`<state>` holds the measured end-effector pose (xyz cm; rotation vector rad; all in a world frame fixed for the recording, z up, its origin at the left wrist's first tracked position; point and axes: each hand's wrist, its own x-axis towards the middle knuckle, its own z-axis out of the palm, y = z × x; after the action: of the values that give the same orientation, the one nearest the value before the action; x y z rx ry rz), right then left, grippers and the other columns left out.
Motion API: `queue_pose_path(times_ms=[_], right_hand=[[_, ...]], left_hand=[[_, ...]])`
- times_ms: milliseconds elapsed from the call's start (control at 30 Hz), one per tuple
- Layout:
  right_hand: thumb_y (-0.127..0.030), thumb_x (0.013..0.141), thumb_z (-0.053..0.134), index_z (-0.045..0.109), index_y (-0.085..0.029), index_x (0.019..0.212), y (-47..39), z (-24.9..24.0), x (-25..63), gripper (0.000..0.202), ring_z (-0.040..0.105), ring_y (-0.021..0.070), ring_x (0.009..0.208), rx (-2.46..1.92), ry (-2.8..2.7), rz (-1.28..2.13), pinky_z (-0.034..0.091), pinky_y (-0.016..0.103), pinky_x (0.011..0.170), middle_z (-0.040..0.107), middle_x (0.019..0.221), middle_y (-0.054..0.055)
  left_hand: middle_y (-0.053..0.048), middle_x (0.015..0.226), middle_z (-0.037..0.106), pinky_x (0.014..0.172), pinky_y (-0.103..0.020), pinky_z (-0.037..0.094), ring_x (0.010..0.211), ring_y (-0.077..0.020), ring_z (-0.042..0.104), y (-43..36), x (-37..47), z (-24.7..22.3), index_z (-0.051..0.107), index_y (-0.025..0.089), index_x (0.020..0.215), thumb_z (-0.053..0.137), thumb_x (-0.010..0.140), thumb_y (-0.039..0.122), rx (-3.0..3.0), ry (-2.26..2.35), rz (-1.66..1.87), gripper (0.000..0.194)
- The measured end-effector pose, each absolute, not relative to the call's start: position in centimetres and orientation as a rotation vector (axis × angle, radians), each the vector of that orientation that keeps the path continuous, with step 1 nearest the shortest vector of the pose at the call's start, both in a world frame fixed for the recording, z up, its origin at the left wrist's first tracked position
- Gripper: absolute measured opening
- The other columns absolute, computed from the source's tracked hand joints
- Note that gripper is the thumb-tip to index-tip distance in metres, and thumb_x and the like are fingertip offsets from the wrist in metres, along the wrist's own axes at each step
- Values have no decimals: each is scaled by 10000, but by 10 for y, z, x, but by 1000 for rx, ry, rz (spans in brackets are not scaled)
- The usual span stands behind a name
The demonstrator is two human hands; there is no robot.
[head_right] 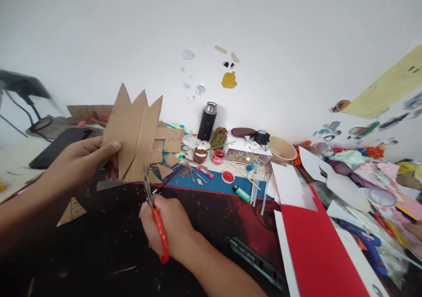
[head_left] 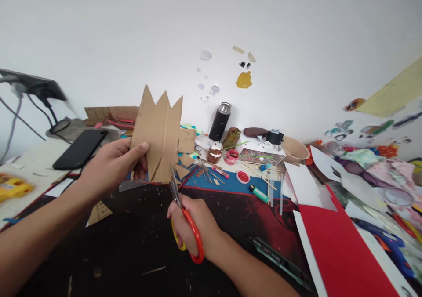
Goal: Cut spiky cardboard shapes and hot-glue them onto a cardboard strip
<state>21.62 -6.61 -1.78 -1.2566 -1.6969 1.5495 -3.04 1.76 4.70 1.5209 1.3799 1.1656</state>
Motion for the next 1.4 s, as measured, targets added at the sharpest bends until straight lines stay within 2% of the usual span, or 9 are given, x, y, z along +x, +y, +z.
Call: queue_pose_path(times_ms=[200,467,567,700,1000,1133,1267,1400], right_hand=[[-414,1172,575,610,-256,963,-67,-14,217,264,637,162,470,-1292,-1746,1485,435,221,501,554,546,-69],[-405,1160,615,619,-255,955,-68,-20,214,254,623,157,472,-1311,-1738,1498,423,218,493,560,554,-65],[-360,1144,600,642,-253,983,-66,-25,213,198,624,162,462,-1297,-1679,1562,446,209,467,570,557,-70],[-287,1133,587,713,-236,1067,-64,-27,216,151,680,161,514,-1241,-1702,1564,498,208,523,613,612,-63],[-527,1159,694,723,-226,1061,-61,-12,222,318,820,208,775,-1193,-1827,1464,612,275,737,812,854,33],[-670,1064,832,750,-238,1133,-60,-10,225,445,810,220,799,-1188,-1810,1525,604,285,731,829,922,37],[-709,998,902,758,-251,1248,-59,-11,229,542,805,231,827,-1164,-1806,1562,601,290,741,835,946,33],[-731,1042,837,756,-230,1236,-59,-16,228,544,814,228,857,-1131,-1751,1598,608,281,735,837,991,58]], left_hand=[[-49,516,691,478,-291,508,452,-191,631,17,-29,50,663,267,604,759,944,659,1524,1350,1135,528],[-47,506,682,469,-287,500,446,-187,628,18,-29,48,658,266,587,776,925,647,1502,1354,1145,523],[-45,505,679,467,-283,499,447,-187,621,18,-30,47,647,265,591,759,941,649,1497,1345,1140,532],[-49,507,674,460,-276,492,446,-185,624,19,-30,47,650,259,600,753,964,604,1489,1329,1148,513],[-56,512,681,471,-291,504,447,-197,621,15,-29,53,658,265,590,765,955,585,1489,1346,1168,498],[-51,499,666,460,-281,484,441,-189,608,14,-30,56,652,267,583,756,954,582,1488,1361,1188,497],[-50,508,682,455,-284,490,431,-186,613,14,-30,56,647,269,588,771,932,611,1507,1354,1174,501],[-45,520,697,447,-289,490,423,-186,623,14,-29,56,655,271,608,787,920,635,1529,1348,1148,497]])
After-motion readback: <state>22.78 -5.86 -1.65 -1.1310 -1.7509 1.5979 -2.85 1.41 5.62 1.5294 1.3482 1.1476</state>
